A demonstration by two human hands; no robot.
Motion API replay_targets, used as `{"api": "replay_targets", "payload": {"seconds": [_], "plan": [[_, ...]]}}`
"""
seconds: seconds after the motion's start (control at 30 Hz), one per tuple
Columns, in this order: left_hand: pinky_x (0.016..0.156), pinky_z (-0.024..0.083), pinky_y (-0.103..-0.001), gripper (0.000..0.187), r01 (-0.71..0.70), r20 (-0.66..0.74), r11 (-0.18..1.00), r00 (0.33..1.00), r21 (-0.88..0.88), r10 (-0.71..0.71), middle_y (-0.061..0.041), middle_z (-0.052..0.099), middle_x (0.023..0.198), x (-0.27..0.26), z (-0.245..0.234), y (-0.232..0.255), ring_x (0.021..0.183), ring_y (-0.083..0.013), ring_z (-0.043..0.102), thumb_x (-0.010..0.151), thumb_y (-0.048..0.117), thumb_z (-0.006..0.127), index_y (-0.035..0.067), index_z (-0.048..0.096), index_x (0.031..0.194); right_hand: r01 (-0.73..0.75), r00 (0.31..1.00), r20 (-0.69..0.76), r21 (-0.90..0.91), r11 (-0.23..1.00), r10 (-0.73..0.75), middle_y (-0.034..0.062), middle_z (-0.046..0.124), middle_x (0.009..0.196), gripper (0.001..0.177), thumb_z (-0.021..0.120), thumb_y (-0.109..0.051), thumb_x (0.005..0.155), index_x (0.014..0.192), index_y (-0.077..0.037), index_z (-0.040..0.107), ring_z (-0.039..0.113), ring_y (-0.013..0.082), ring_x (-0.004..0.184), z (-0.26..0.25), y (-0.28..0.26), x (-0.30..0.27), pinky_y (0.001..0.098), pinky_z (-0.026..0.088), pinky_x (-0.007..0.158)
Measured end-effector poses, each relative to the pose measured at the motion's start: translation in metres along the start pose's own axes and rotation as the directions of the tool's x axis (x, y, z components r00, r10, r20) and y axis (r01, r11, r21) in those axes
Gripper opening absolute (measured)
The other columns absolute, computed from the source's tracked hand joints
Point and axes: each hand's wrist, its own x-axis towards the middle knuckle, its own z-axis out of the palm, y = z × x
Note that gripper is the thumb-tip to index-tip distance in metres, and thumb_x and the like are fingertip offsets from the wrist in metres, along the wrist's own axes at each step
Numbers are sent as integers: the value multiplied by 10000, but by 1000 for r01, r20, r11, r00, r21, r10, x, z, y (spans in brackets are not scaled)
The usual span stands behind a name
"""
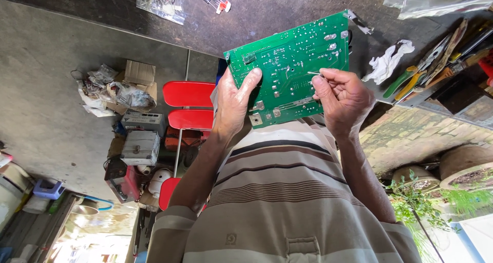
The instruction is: The person is repairing a green circuit board by hand. They insert small electronic components into the board, flip it over to check the solder side, and use a multimeter to test the components.
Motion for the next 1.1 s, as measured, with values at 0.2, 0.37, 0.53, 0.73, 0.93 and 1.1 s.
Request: {"api": "replay_targets", "payload": {"seconds": [0.2, 0.37, 0.53, 0.73, 0.93, 1.1], "plan": [[869, 610, -426, 261, -10, -9, 998, 1000, 60, 10, -72, 728, 970, 2, -6, -6, 935, -126, 657, 980, 284, 742, 91, 651, 1130, 9, 1000, -25, -9, 1000, -10, 267, 685, 798, 162, 771, 119, 986, 1090, 195, 672, 705, 229, 641, 1, 1, -2, 328, 604, 645], [873, 610, -429, 253, -8, -7, 999, 1000, 53, 8, -74, 732, 966, 2, -6, -5, 928, -132, 668, 980, 285, 741, 94, 652, 1119, 4, 1000, -18, -7, 1000, -5, 268, 688, 806, 162, 763, 111, 995, 1098, 193, 671, 705, 229, 642, 0, 1, -2, 329, 601, 654], [859, 614, -419, 242, -18, 1, 998, 1000, 61, 18, -78, 738, 954, 2, -7, -6, 913, -135, 679, 983, 283, 738, 90, 656, 1105, 2, 1000, -9, 6, 1000, -2, 271, 691, 817, 160, 753, 112, 1000, 1104, 193, 663, 703, 224, 648, 0, 1, -2, 327, 600, 659], [868, 608, -430, 241, -42, -8, 998, 999, 56, 42, -79, 736, 958, 1, -4, -6, 930, -125, 657, 982, 273, 740, 87, 654, 1107, 22, 1000, -6, -13, 1000, -22, 273, 693, 815, 149, 748, 115, 1001, 1096, 195, 666, 705, 228, 644, 0, 1, -2, 327, 598, 655], [894, 607, -437, 250, 3, 4, 999, 1000, 37, -3, -68, 728, 979, -1, -7, -4, 948, -139, 678, 987, 293, 732, 108, 638, 1126, 24, 1000, -7, -13, 1000, -24, 277, 699, 822, 158, 758, 111, 998, 1100, 193, 670, 705, 227, 635, 0, 3, -2, 319, 594, 645], [909, 600, -451, 255, 34, 6, 999, 999, 24, -35, -67, 714, 978, -1, -6, -2, 950, -154, 673, 994, 320, 714, 120, 625, 1127, 17, 1000, -9, 2, 1000, -17, 280, 702, 828, 159, 757, 107, 998, 1099, 190, 667, 707, 226, 642, 1, 2, -1, 325, 600, 650]]}}
